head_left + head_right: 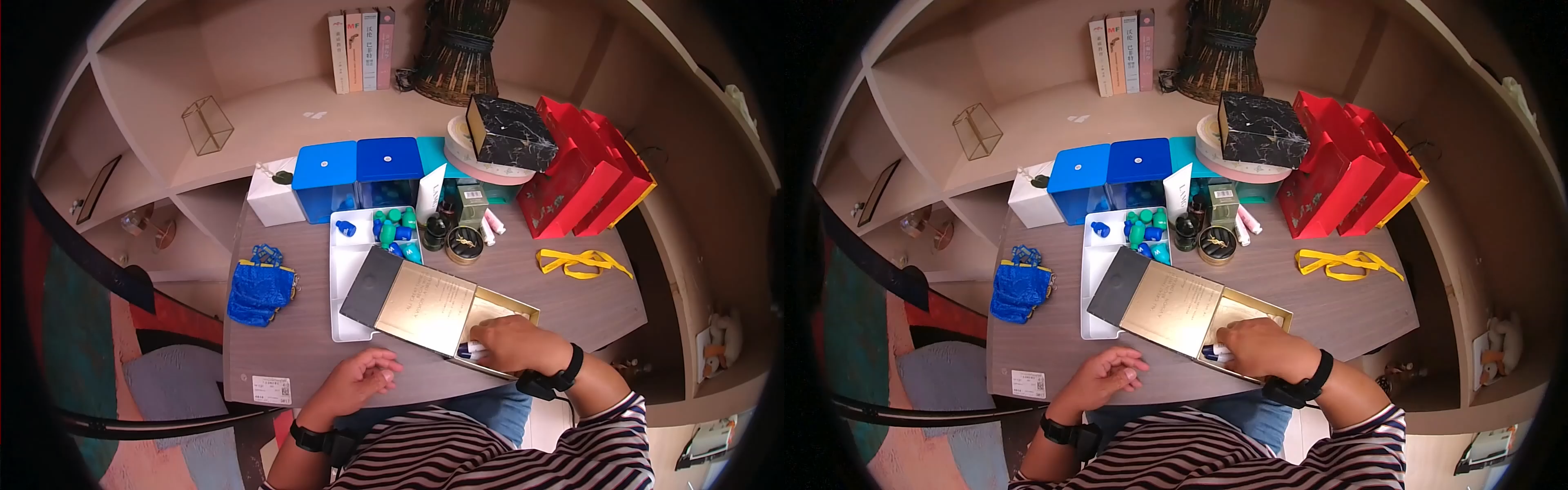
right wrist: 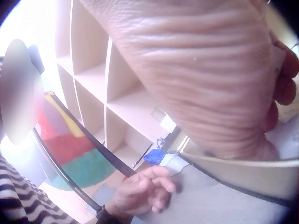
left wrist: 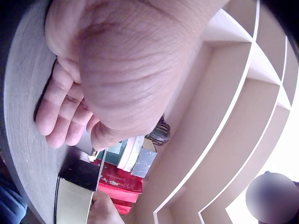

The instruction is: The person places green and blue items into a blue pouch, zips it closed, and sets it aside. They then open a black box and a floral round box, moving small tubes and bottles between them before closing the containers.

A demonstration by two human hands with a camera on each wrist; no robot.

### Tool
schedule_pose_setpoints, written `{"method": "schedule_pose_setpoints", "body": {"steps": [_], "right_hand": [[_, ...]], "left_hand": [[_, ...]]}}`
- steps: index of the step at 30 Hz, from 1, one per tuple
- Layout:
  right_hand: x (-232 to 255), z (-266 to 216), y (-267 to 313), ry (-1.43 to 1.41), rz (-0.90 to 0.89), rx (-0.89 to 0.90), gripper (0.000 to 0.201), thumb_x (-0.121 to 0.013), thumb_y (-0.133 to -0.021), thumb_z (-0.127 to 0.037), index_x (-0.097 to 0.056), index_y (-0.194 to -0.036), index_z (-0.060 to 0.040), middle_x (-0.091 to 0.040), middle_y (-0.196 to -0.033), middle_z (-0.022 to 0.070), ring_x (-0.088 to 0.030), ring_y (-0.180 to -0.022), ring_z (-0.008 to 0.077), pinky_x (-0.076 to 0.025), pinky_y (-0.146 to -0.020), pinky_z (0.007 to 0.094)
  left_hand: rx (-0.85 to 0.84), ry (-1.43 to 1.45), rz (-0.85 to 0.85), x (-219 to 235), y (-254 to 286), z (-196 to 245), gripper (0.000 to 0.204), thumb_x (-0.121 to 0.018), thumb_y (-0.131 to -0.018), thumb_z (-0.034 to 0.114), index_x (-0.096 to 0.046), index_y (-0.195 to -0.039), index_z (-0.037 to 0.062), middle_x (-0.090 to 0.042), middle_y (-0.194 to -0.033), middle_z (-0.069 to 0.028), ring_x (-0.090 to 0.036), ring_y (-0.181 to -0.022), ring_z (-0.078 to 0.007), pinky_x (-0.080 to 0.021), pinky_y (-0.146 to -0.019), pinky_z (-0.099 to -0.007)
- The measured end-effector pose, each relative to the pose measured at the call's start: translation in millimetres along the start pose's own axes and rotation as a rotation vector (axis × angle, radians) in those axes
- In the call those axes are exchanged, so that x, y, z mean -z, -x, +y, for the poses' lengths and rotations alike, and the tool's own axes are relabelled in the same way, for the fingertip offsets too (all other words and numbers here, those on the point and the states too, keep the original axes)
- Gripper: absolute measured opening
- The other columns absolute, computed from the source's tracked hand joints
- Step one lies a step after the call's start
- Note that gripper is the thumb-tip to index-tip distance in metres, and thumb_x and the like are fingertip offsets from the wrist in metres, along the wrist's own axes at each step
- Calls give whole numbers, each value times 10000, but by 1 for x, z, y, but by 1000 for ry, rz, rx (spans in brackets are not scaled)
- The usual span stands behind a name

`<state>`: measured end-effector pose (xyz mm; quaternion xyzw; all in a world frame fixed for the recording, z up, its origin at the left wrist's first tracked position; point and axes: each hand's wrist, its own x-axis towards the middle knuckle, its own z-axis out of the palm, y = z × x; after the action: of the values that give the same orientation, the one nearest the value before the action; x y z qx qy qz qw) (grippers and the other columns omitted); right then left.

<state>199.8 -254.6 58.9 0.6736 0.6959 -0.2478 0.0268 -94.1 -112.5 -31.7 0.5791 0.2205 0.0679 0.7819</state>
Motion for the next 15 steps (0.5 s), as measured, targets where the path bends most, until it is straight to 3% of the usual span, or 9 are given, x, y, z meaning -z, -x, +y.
{"method": "schedule_pose_setpoints", "body": {"steps": [5,9,12,15], "right_hand": [[3,0,2,38,23,-51,333,-736,-783,-258,-683,-1035,-47,-677,-1024,161,-673,-960,365,-532,-829,444],[27,-6,10,-46,34,-70,339,-708,-751,-219,-672,-1012,-6,-684,-981,194,-675,-968,371,-536,-839,454],[58,-6,14,-164,17,-95,340,-712,-754,-224,-663,-1012,-8,-694,-962,216,-681,-931,382,-537,-811,462],[78,6,17,-330,142,-127,338,-730,-763,-249,-650,-983,-5,-693,-817,206,-682,-779,399,-530,-718,455]], "left_hand": [[3,24,-11,2,0,0,348,-579,-1020,80,-508,-1355,17,-654,-1247,-126,-657,-964,-153,-559,-839,-303],[5,40,-23,2,1,2,367,-589,-1018,97,-499,-1360,0,-645,-1248,-118,-653,-975,-151,-558,-844,-300],[15,50,-21,1,1,2,363,-584,-1020,94,-498,-1360,1,-644,-1250,-118,-653,-976,-151,-557,-845,-301],[16,37,-21,2,0,2,363,-584,-1020,95,-498,-1360,2,-644,-1251,-118,-650,-977,-149,-557,-845,-302]]}}
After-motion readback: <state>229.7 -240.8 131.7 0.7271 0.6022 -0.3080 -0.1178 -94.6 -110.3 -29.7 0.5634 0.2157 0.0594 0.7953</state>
